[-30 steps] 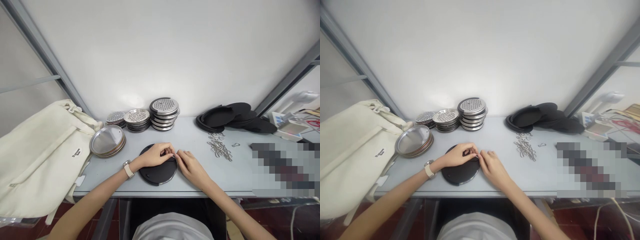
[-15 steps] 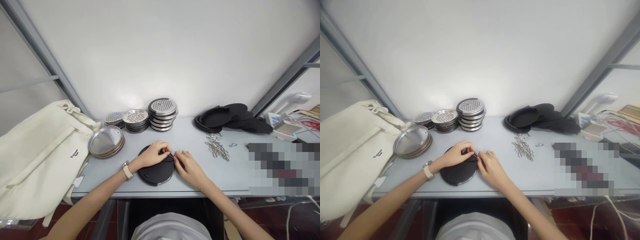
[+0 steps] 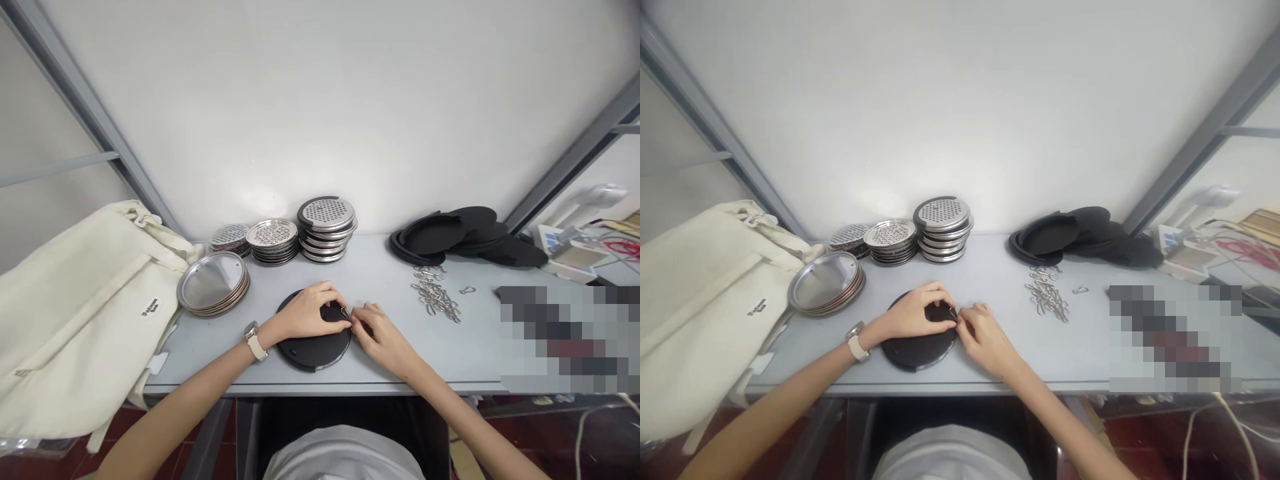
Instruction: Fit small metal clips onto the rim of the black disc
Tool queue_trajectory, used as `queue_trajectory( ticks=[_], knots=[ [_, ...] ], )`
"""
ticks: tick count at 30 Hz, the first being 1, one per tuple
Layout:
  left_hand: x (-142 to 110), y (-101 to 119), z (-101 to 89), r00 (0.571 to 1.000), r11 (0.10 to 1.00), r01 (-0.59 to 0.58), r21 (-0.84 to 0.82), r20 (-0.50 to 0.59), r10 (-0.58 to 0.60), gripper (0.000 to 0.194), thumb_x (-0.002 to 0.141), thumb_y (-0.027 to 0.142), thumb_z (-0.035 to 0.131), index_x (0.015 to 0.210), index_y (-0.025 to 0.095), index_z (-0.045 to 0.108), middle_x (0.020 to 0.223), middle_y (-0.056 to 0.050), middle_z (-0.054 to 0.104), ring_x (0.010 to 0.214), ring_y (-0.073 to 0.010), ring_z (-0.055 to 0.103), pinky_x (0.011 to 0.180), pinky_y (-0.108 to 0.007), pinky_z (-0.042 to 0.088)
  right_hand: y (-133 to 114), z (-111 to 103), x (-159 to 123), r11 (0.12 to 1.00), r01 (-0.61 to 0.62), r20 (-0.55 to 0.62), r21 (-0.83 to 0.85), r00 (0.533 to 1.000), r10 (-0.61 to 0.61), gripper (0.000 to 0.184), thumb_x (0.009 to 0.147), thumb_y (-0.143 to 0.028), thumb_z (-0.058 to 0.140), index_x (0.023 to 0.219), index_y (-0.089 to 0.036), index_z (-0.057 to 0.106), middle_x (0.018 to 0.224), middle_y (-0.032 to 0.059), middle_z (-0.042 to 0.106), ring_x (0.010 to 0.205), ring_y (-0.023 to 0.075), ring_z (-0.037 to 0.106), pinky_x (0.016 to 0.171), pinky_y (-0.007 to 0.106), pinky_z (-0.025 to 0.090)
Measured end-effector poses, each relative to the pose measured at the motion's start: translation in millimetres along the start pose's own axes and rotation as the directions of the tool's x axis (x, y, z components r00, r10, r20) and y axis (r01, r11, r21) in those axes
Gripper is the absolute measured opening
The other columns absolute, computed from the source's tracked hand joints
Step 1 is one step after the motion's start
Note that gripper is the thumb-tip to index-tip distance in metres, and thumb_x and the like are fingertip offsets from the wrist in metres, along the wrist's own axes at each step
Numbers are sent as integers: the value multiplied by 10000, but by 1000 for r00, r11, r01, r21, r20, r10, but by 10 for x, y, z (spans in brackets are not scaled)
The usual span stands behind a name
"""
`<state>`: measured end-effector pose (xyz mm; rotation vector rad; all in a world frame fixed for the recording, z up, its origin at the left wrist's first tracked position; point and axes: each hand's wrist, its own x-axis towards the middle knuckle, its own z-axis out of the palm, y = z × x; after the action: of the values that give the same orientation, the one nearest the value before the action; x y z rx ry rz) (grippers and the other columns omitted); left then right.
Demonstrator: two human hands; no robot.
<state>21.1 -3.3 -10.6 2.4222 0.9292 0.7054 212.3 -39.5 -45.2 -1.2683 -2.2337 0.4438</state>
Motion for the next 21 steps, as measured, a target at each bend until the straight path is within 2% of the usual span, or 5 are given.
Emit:
queue_trajectory(
  ticks=[10, 15, 21],
  knots=[
    [16, -37, 5, 998, 998, 0, -70, 68, 5, 215, 778, 289, 667, 973, 199, 652, 944, -26, 598, 863, -155, 572, 807, -273, 439, 7, 13, -1, 999, 27, -22, -47, 999, -28, 313, 891, -144, 392, 588, -210, 356, 546, -19, 450, 650, 163, 452, 693, 303, 362],
    [16, -41, 4, 997, 992, 2, -123, 81, 8, 208, 790, 271, 654, 982, 190, 647, 955, -24, 589, 852, -141, 572, 801, -256, 439, -28, -4, 3, 996, 47, -27, -78, 998, -50, 329, 915, -154, 364, 590, -207, 358, 540, -20, 453, 621, 157, 437, 696, 303, 345],
    [22, -39, 4, 996, 990, 32, -139, 87, -20, 218, 785, 307, 659, 966, 187, 653, 941, -29, 582, 826, -144, 567, 783, -263, 444, -39, -9, -7, 988, 45, -54, -149, 997, -54, 245, 856, -164, 432, 617, -209, 401, 563, -11, 464, 619, 164, 435, 668, 295, 339]
  ],
)
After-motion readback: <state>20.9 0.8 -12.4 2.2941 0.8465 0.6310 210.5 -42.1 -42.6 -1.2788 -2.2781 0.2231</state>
